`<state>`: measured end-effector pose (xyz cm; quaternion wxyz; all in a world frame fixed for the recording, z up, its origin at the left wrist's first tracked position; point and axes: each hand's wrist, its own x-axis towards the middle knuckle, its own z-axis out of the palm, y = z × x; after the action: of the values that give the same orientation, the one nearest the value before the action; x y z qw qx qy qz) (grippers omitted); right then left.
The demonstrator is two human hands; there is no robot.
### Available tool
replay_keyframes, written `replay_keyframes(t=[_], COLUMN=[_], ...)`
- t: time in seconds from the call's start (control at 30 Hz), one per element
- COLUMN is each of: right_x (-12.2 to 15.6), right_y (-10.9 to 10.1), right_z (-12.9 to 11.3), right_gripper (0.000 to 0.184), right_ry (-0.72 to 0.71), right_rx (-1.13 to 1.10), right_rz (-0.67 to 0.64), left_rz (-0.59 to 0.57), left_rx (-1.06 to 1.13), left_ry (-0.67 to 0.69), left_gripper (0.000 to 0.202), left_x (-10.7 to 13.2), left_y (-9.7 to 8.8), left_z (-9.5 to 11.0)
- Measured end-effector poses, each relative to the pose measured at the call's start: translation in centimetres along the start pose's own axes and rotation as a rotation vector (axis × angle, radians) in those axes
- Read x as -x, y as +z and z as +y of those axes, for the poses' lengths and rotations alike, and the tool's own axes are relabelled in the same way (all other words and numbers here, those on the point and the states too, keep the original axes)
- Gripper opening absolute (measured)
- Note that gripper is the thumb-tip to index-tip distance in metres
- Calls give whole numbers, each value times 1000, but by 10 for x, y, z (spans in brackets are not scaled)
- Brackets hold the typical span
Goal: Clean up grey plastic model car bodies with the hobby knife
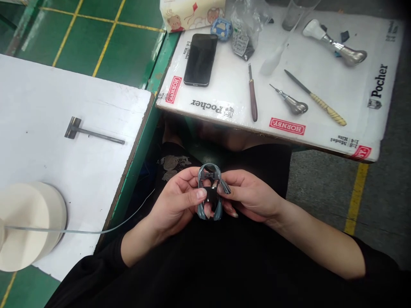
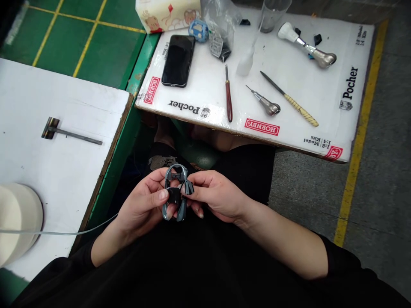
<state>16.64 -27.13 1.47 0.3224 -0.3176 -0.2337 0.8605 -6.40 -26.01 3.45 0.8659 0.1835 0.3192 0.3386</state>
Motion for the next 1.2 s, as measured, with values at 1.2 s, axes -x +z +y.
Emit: replay_keyframes(t=[1.2], right_x=[12], right_y=[4], right_z=[-22], right_gripper=[48], right_ry=[-225], right_rx=[366], right_rz=[216], left_rz=[9], left_rx=[31], left_ry=[-30], left_gripper=[42], left_x=[-1], left_y=[2], left_z=[6])
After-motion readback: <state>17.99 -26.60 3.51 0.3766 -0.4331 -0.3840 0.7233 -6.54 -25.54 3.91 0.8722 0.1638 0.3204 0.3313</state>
